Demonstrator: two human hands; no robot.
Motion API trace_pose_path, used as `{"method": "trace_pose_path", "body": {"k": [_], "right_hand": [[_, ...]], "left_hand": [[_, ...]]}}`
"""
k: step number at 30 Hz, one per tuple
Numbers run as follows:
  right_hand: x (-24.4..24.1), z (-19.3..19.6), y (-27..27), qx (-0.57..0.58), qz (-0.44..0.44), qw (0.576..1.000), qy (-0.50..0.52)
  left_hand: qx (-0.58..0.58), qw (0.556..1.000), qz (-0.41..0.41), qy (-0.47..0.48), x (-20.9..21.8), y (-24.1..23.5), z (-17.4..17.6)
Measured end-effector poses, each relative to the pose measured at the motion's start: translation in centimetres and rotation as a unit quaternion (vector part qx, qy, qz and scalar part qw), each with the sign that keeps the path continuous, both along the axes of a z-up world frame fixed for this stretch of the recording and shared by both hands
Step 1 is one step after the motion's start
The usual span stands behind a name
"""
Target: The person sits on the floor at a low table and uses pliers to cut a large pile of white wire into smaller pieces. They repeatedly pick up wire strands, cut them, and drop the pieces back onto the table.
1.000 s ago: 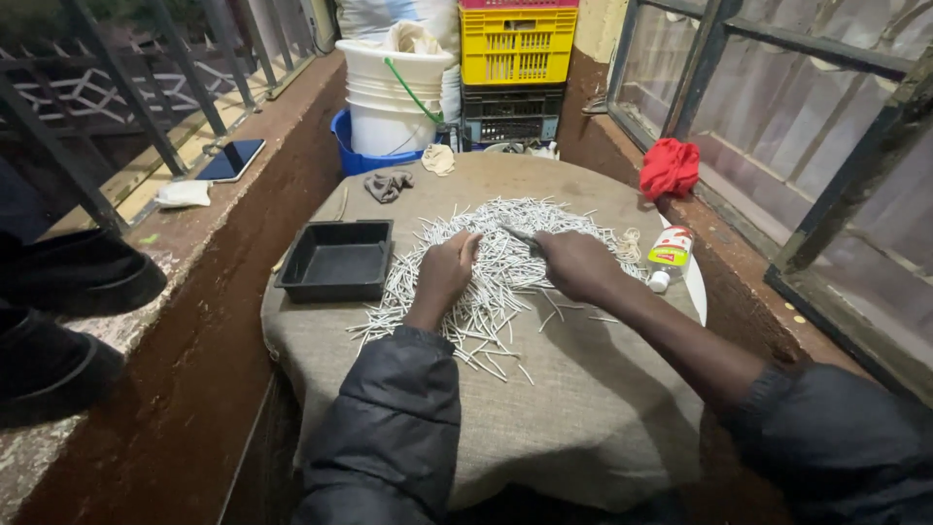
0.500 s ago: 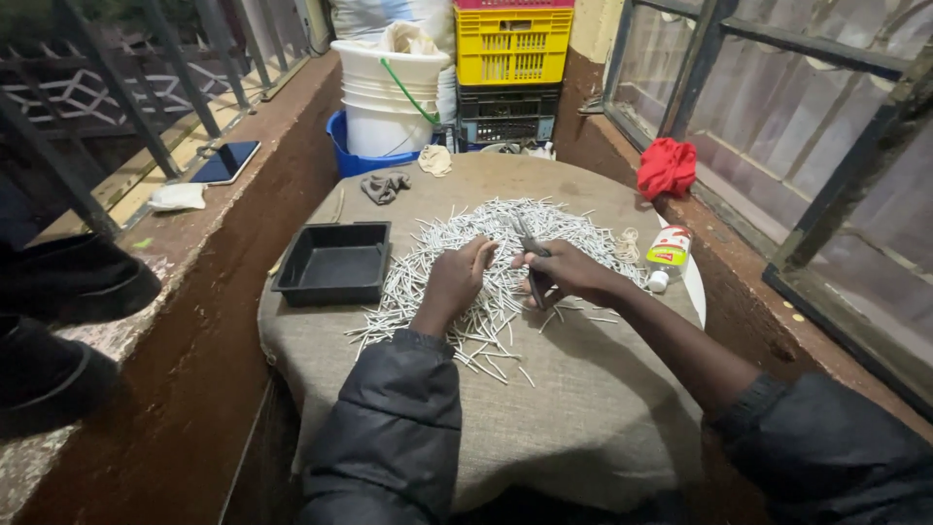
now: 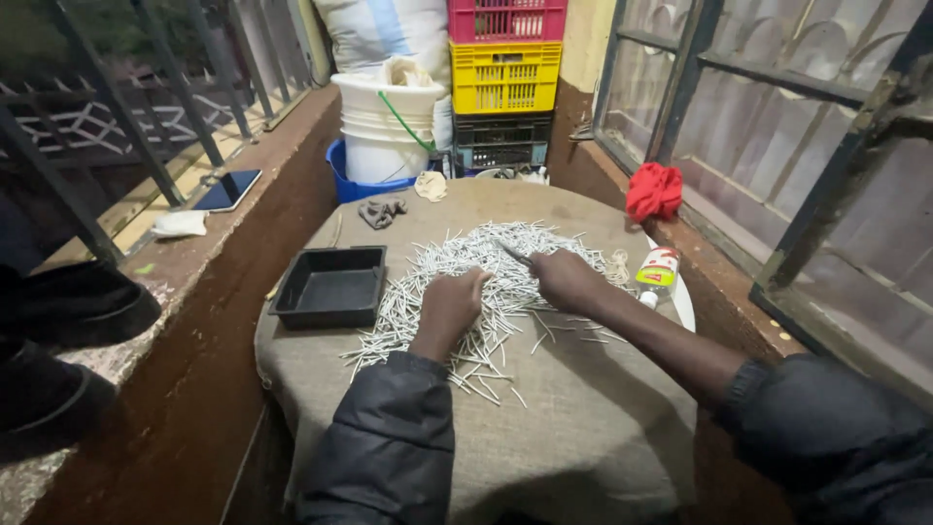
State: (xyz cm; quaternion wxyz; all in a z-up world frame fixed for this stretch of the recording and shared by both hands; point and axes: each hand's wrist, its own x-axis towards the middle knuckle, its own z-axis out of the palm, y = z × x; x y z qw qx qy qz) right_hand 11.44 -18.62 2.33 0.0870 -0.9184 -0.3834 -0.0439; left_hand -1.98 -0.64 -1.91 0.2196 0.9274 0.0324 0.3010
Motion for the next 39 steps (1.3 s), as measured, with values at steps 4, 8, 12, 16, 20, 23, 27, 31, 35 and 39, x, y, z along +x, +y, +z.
{"method": "trace_pose_path", "body": {"k": [4,8,12,16,20,23,27,31,35,39], "right_hand": [[-5.0,-0.3,1.1,0.167,-0.016,0.964,0.207],[-4.9,-3.2,2.7,0.439,0.044,0.701,0.56],[-2.7,-2.1,1.7,0.387,0.124,0.825,0.392],[4.6,-1.4,-1.7,0.28,0.138,0.95,0.021],[7.0,0.5,-4.3,0.133,-0.044,0.988,-0.06],[8.6,0.0,-4.2,0.096,-0.076,0.985,-0.119],[10.5,-0.9,-2.5,0.047,-0.077,0.978,-0.187],[7.1,2.4,-3.5,0.031,-0.078,0.986,-0.142],[2.6,4.7,-5.8,0.068,-0.11,0.991,-0.046],[-5.0,5.2,-7.7,0.171,-0.074,0.979,0.087]], "left_hand": [[-0.14,0.988,-0.044,-0.051,1.1,0.2,0.4],[-0.249,0.96,-0.092,-0.087,2.8,1.4,-1.1],[-0.246,0.962,-0.085,-0.08,1.5,1.5,-0.7],[-0.23,0.968,-0.075,-0.068,0.9,0.7,-0.1],[-0.179,0.979,-0.065,-0.078,1.3,0.7,-0.6],[-0.179,0.979,-0.049,-0.082,0.6,0.6,-0.2],[-0.184,0.979,-0.033,-0.076,0.4,0.5,0.0],[-0.179,0.982,-0.018,-0.05,0.3,0.1,0.5],[-0.174,0.983,-0.054,-0.013,1.9,-1.8,2.4],[-0.064,0.987,-0.13,-0.062,11.6,-2.0,0.7]]}}
